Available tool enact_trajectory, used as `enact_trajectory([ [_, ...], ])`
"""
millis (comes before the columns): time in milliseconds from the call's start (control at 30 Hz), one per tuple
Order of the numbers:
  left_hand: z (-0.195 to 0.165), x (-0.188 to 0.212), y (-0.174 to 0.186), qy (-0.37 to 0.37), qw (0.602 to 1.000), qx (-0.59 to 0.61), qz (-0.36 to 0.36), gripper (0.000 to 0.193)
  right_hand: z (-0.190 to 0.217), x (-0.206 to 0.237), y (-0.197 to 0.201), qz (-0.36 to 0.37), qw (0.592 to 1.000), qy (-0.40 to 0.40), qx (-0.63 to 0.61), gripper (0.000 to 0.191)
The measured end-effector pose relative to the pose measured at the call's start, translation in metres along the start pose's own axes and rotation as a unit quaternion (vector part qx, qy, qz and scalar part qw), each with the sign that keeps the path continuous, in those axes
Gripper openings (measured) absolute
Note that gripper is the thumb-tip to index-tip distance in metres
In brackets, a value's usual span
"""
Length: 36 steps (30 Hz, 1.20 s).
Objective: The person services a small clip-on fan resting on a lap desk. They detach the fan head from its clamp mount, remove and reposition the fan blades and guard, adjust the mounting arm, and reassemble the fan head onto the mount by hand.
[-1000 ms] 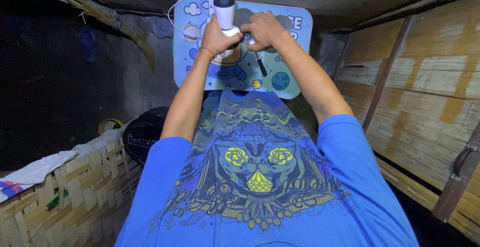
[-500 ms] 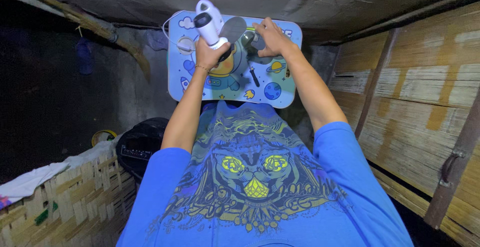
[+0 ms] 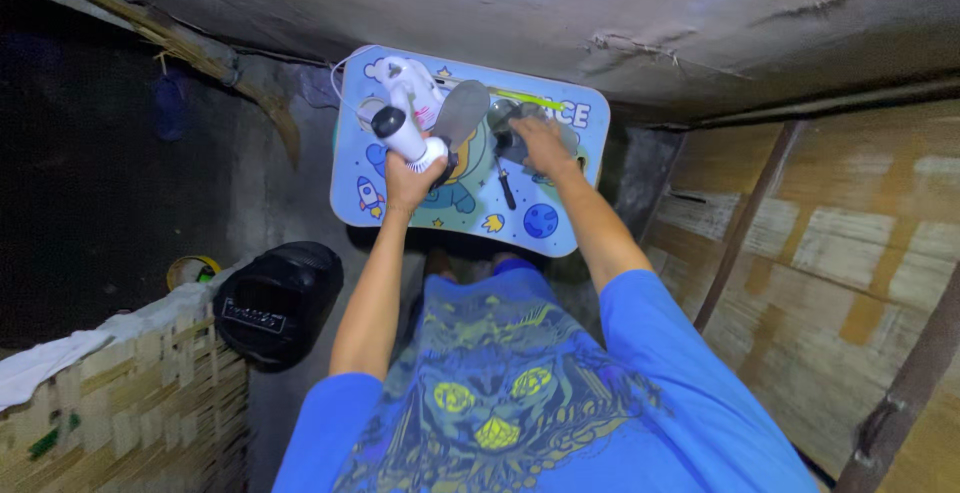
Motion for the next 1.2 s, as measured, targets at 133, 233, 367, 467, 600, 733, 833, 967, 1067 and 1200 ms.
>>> enact_trajectory([
  [133,0.016,0.009,-0.005,-0.006,0.999,0.014,-0.040,0.065,-0.004,-0.017,-0.023,0.005,0.999,0.003,0.031,0.088],
  [233,0.029,0.010,-0.009,0.013,0.997,0.045,-0.056,0.069,-0.007,-0.030,-0.036,0.014,0.997,0.002,0.072,0.078],
  [367,0.043,0.004,-0.010,0.046,0.987,0.154,-0.029,0.070,-0.010,-0.037,-0.053,0.057,0.994,-0.014,0.096,0.074],
  [467,0.051,0.002,-0.006,0.056,0.983,0.177,-0.013,0.072,-0.008,-0.037,-0.062,0.048,0.995,-0.003,0.084,0.066],
  [600,0.057,0.001,-0.002,0.077,0.973,0.215,0.011,0.075,-0.005,-0.038,-0.074,-0.009,0.994,0.035,0.104,0.048],
  [733,0.058,0.003,0.003,0.077,0.974,0.212,0.024,0.077,-0.005,-0.041,-0.086,0.015,0.995,0.014,0.099,0.041],
  [833,0.057,0.004,0.008,0.077,0.975,0.207,0.032,0.078,-0.003,-0.045,-0.090,0.025,0.991,0.015,0.134,0.042],
  [967,0.056,0.002,0.009,0.077,0.973,0.213,0.040,0.078,0.000,-0.041,-0.083,-0.010,0.989,0.021,0.145,0.045],
  [1067,0.056,0.000,0.011,0.076,0.977,0.194,0.040,0.073,-0.004,-0.034,-0.071,-0.019,0.996,-0.016,0.084,0.058],
  [1200,0.050,-0.002,0.018,0.056,0.993,0.096,0.036,0.068,-0.007,-0.028,-0.045,-0.112,0.990,-0.068,-0.056,0.063],
])
Point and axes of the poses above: each hand's wrist, its own x-axis away from the middle knuckle, its own y-axis out of the back of the hand, z = x × y, the point moved 2 cm from there along -x, towards the middle knuckle, and after that the axes turned 13 degrees about -z, right-handed, at the moved point
